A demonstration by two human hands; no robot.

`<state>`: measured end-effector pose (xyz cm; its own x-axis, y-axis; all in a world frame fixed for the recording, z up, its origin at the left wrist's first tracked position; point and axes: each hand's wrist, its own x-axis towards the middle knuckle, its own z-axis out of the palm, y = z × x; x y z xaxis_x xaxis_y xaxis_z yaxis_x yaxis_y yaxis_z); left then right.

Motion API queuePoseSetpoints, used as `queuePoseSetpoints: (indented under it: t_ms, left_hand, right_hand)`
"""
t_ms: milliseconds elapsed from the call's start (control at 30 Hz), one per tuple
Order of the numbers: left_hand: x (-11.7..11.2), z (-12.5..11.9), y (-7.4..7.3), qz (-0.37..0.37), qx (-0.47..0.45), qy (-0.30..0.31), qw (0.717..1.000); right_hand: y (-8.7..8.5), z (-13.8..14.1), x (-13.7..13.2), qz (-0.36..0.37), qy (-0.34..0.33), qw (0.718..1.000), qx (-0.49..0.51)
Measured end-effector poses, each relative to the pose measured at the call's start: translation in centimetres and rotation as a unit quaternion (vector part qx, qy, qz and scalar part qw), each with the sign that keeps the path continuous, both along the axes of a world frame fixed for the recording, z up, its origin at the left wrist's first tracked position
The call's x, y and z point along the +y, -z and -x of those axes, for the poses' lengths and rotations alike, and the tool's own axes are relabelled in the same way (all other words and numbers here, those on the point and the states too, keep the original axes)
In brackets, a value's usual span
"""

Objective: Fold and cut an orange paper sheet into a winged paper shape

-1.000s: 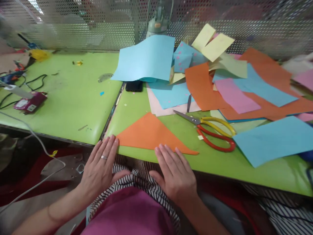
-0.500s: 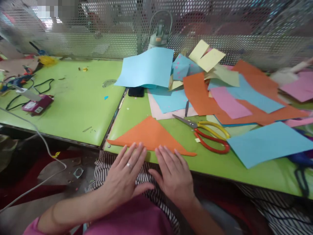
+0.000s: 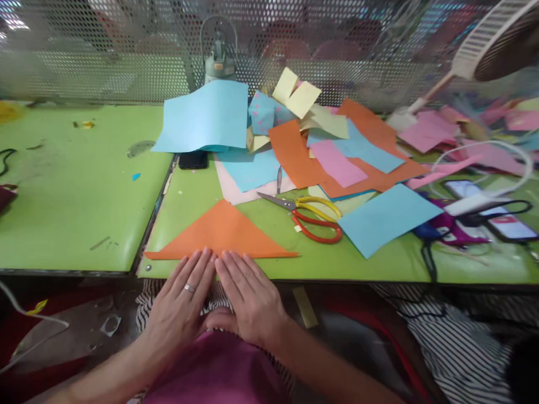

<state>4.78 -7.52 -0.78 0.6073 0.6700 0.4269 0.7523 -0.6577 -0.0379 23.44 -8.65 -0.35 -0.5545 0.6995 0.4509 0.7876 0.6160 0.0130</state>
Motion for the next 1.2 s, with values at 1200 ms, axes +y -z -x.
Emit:
queuePoseSetpoints:
  t_ms: [1200]
  left_hand:
    - [2.5,7.3,-1.8,-0.012,-0.104,-0.098,0.99]
  right_hand:
    - [-2.0,-8.5,2.1,-0.04,0.096,0.993,0.06]
